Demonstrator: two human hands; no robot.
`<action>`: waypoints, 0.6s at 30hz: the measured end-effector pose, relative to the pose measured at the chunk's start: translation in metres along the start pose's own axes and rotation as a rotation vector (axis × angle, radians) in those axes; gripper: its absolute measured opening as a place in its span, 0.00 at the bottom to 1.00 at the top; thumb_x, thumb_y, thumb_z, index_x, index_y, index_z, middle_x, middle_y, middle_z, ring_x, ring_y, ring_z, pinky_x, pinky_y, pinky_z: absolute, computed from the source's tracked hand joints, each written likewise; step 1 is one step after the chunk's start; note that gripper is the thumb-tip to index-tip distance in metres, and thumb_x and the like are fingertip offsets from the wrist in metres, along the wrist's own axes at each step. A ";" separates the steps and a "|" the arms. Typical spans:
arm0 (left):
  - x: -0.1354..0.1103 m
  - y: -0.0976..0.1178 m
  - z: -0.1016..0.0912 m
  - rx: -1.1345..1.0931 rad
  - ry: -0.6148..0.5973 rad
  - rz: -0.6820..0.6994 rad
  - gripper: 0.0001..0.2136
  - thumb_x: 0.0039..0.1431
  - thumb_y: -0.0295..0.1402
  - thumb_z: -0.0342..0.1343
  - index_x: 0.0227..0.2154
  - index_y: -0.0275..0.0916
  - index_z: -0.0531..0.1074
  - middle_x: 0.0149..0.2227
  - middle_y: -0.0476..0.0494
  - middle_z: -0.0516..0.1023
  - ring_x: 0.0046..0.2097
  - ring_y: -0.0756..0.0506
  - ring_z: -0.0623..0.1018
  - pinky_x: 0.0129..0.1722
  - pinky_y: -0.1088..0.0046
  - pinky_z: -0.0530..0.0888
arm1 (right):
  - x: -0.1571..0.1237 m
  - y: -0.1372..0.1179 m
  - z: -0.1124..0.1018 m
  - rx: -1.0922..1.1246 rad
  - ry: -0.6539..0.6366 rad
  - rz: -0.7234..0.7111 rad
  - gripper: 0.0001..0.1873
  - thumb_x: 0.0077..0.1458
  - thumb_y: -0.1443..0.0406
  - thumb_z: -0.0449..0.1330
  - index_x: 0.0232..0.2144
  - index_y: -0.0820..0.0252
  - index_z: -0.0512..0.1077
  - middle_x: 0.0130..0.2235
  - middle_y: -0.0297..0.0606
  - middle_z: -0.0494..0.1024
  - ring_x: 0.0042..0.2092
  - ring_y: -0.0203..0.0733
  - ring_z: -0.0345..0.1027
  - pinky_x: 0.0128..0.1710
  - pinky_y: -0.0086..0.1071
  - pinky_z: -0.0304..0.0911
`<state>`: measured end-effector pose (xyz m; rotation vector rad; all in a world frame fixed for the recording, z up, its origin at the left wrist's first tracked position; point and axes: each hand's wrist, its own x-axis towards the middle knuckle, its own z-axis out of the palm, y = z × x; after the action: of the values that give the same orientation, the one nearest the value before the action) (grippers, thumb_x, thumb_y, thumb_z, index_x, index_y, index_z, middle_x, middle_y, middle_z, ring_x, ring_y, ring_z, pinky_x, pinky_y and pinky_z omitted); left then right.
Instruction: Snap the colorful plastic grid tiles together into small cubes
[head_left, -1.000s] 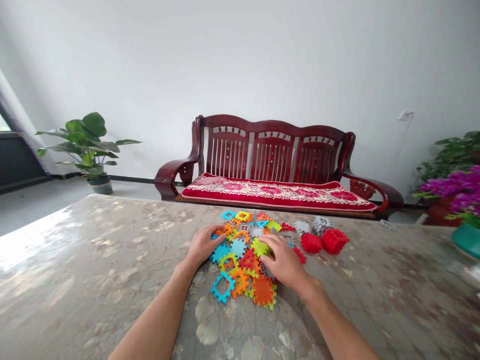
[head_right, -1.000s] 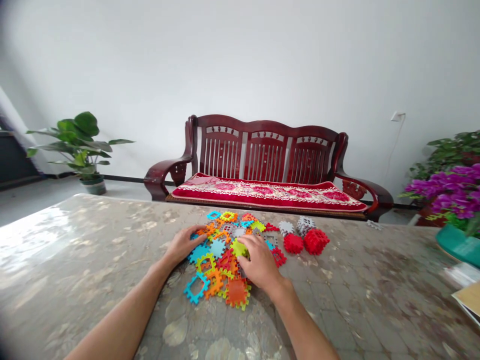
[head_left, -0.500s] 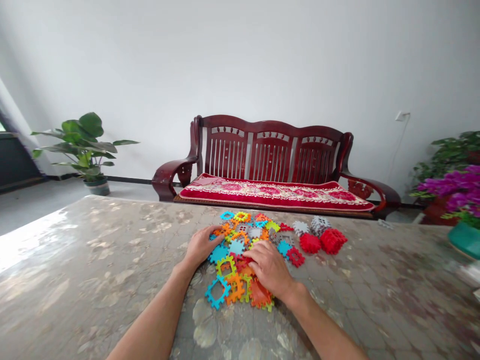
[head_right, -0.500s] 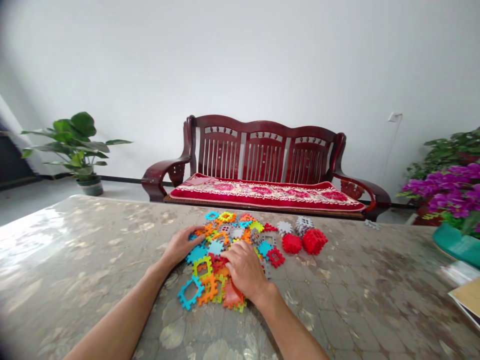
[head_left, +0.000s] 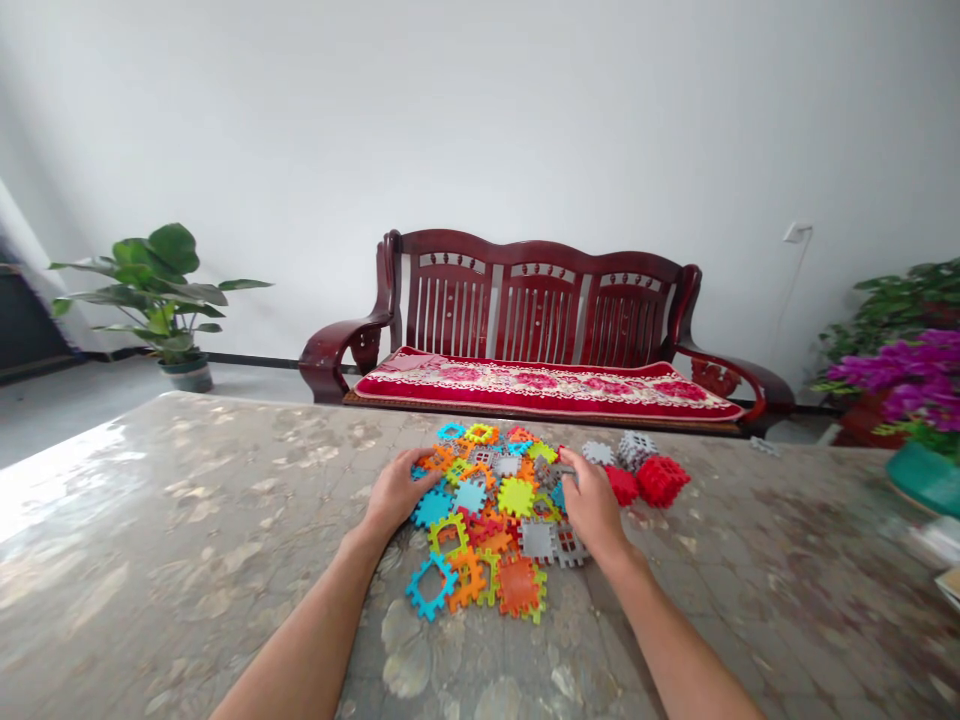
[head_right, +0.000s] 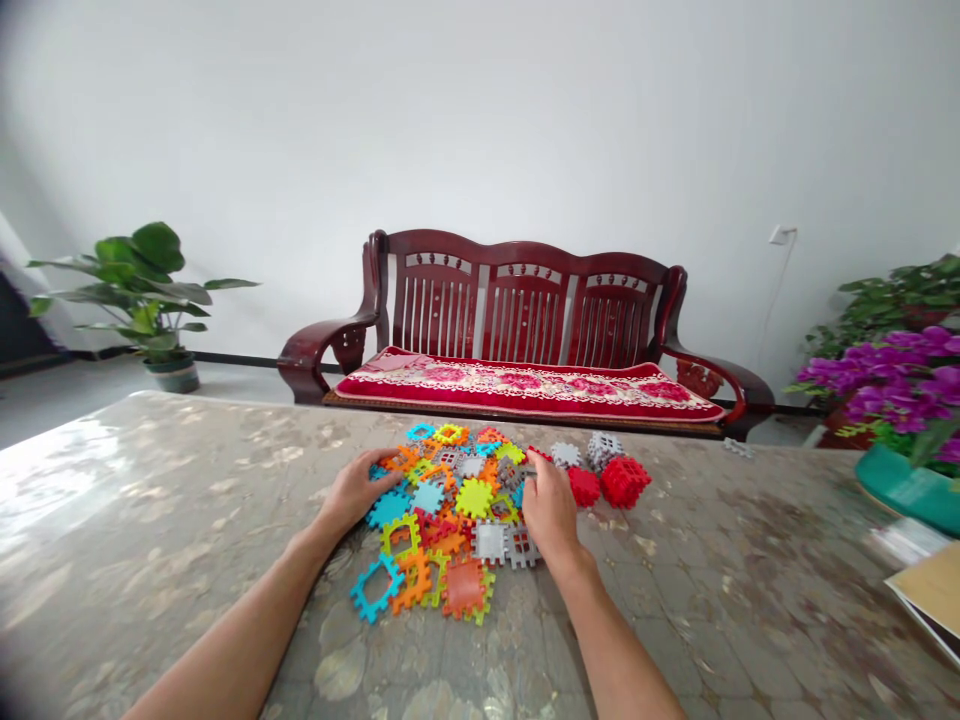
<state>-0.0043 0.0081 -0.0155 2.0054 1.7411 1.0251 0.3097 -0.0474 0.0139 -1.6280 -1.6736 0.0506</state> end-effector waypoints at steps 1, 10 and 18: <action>0.000 0.000 0.000 -0.002 0.007 0.002 0.19 0.51 0.40 0.58 0.46 0.42 0.75 0.46 0.45 0.79 0.47 0.42 0.77 0.50 0.67 0.71 | 0.001 0.008 0.000 -0.016 -0.018 0.033 0.23 0.54 0.71 0.50 0.51 0.59 0.70 0.49 0.42 0.76 0.53 0.47 0.66 0.55 0.41 0.59; 0.000 0.001 -0.001 -0.005 0.033 -0.009 0.19 0.51 0.42 0.58 0.46 0.41 0.75 0.46 0.43 0.78 0.47 0.42 0.77 0.50 0.67 0.71 | -0.002 0.019 0.013 0.392 -0.242 0.044 0.25 0.54 0.70 0.47 0.53 0.56 0.68 0.51 0.39 0.77 0.53 0.39 0.70 0.56 0.39 0.62; 0.000 0.005 -0.003 0.005 0.022 -0.015 0.17 0.53 0.40 0.55 0.45 0.40 0.75 0.46 0.43 0.79 0.47 0.42 0.77 0.50 0.68 0.71 | 0.024 0.049 -0.043 0.234 -0.443 0.134 0.28 0.43 0.72 0.55 0.49 0.58 0.72 0.48 0.41 0.78 0.48 0.45 0.72 0.50 0.37 0.65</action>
<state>-0.0029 0.0061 -0.0098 1.9885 1.7687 1.0428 0.3772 -0.0387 0.0293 -1.6225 -1.7937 0.6928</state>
